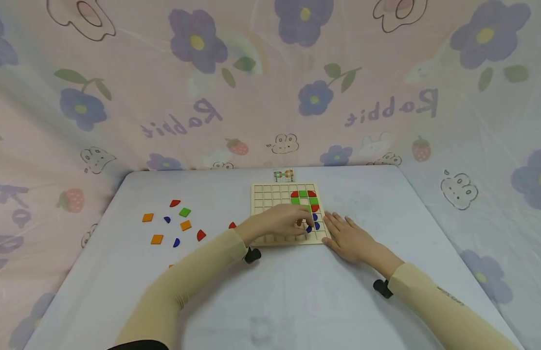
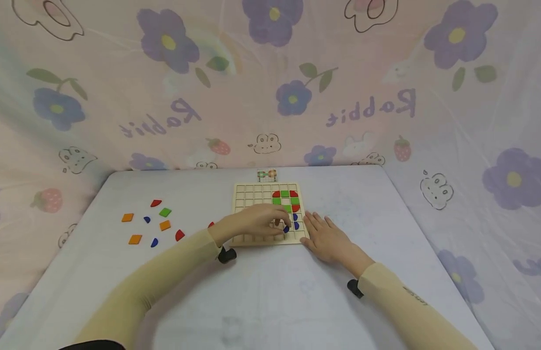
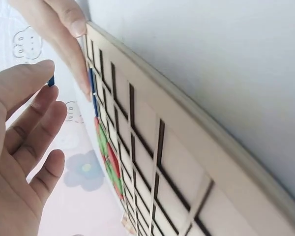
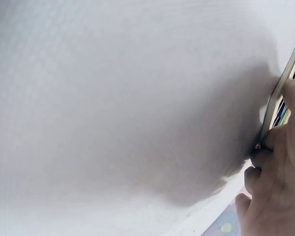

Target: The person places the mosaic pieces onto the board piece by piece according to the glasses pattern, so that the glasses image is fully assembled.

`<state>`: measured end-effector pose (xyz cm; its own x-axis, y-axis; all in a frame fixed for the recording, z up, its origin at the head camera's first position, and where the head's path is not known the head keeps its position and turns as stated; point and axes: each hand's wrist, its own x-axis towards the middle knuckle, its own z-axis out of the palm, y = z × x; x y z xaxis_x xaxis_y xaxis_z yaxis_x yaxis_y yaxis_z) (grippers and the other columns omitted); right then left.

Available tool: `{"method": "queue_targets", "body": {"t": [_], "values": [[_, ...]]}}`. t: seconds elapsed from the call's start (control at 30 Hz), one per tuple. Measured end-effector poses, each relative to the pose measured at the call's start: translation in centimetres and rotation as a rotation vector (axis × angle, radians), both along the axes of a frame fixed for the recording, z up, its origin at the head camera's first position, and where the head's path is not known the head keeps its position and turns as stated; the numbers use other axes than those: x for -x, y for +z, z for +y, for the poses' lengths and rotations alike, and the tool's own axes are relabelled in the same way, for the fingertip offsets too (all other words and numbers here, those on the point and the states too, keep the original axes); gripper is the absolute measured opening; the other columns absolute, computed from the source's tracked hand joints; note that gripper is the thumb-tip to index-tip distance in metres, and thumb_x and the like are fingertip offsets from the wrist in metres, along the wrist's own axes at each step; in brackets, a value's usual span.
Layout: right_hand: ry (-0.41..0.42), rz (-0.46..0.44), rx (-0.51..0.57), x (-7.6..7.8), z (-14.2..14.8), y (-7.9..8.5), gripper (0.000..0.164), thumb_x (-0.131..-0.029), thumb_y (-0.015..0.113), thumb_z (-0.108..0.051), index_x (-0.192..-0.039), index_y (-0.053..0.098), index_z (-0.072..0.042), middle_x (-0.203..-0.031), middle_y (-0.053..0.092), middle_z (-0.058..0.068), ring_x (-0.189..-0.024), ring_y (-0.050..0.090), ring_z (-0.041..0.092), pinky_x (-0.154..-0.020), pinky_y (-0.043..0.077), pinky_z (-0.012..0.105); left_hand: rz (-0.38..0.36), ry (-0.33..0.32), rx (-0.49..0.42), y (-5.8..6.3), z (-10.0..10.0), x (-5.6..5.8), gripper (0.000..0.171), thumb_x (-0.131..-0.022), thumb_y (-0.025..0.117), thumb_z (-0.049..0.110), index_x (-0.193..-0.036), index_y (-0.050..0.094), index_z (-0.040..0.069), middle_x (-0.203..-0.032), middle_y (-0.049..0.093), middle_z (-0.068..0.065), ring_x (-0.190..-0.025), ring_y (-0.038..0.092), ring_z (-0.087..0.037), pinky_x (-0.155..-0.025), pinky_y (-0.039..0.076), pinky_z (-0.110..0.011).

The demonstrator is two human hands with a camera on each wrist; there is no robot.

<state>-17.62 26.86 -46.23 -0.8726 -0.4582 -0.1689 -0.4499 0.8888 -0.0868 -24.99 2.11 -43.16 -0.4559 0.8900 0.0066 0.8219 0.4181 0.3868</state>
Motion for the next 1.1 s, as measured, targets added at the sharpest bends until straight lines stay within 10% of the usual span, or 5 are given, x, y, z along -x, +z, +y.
{"method": "queue_targets", "body": {"t": [1.1], "values": [[0.006, -0.002, -0.003, 0.0, 0.1, -0.1, 0.070, -0.111, 0.046, -0.041, -0.160, 0.028, 0.005, -0.169, 0.024, 0.022, -0.155, 0.024, 0.043, -0.122, 0.022, 0.064, 0.069, -0.051, 0.135, -1.8, 2.4, 0.5, 0.022, -0.099, 0.074, 0.030, -0.119, 0.077, 0.021, -0.113, 0.064, 0.008, -0.082, 0.056, -0.002, -0.072, 0.047, -0.016]]}}
